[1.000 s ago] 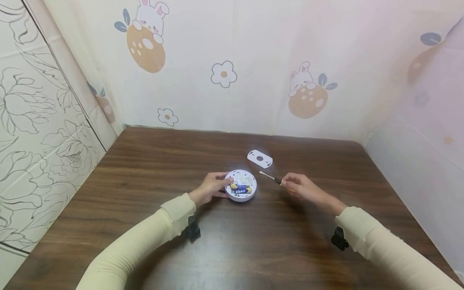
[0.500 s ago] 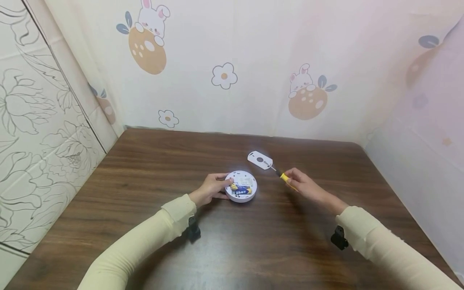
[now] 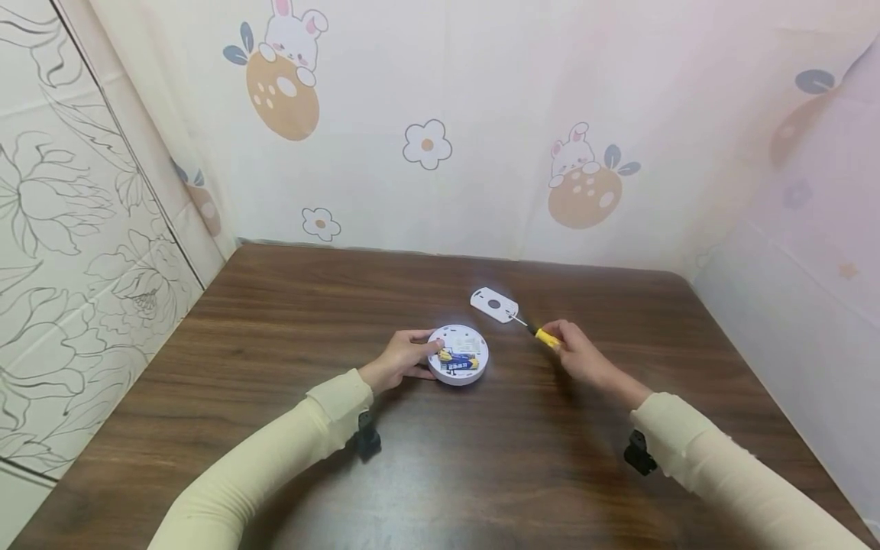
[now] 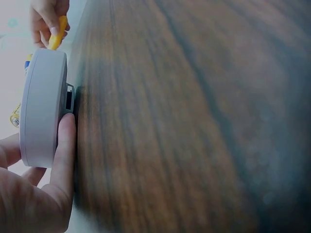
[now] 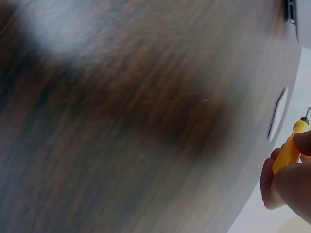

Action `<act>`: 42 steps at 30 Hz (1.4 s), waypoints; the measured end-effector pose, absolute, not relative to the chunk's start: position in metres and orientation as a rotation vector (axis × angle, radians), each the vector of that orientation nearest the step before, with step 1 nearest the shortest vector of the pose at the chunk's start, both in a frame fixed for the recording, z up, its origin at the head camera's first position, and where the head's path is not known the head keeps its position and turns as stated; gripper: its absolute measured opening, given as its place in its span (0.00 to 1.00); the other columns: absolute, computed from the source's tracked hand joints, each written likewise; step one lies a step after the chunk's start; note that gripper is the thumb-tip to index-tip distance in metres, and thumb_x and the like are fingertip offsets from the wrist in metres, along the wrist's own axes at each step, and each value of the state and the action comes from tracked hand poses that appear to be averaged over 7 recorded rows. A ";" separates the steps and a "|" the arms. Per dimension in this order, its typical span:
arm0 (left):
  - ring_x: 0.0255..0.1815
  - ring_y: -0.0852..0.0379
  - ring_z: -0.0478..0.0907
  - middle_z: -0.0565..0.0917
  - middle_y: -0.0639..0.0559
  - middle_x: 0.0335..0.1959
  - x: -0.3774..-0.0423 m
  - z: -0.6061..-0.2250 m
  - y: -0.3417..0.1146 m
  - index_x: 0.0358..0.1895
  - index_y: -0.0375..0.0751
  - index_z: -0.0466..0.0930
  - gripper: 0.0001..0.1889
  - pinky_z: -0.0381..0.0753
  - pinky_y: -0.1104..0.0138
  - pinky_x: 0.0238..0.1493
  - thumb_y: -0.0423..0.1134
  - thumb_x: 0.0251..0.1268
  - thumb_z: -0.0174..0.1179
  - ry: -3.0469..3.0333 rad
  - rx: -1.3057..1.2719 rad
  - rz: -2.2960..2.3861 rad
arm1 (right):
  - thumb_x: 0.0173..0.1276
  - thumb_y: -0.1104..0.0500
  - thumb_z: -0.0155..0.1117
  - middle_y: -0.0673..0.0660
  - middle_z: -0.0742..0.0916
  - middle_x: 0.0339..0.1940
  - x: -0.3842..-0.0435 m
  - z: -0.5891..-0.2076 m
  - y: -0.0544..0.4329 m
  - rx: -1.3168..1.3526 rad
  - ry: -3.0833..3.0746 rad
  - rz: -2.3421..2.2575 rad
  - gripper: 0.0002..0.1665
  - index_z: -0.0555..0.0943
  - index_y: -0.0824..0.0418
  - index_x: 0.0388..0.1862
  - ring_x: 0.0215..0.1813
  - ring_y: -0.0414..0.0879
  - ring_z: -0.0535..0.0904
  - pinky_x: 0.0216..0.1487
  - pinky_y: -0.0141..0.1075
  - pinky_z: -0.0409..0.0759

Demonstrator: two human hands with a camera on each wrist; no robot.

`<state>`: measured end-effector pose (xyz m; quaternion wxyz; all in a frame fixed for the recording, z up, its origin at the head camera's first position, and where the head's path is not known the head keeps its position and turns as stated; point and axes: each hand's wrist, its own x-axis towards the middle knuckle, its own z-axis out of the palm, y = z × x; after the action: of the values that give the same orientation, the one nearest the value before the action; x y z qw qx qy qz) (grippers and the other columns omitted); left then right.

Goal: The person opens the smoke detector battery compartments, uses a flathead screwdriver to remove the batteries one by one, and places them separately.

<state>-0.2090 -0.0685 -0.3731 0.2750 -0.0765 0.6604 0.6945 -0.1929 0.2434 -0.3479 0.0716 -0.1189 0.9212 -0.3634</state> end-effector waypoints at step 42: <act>0.33 0.54 0.81 0.81 0.36 0.46 -0.206 -0.371 -0.061 0.63 0.31 0.71 0.23 0.86 0.60 0.30 0.34 0.67 0.59 1.852 -0.114 1.834 | 0.54 0.79 0.59 0.66 0.80 0.37 -0.197 -0.357 0.248 -0.407 2.899 -0.736 0.16 0.76 0.76 0.44 0.39 0.57 0.74 0.41 0.53 0.78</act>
<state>-0.2059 -0.0610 -0.3711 0.2634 -0.0421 0.6848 0.6781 -0.1970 0.2477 -0.3574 0.0616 -0.1347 0.9585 -0.2435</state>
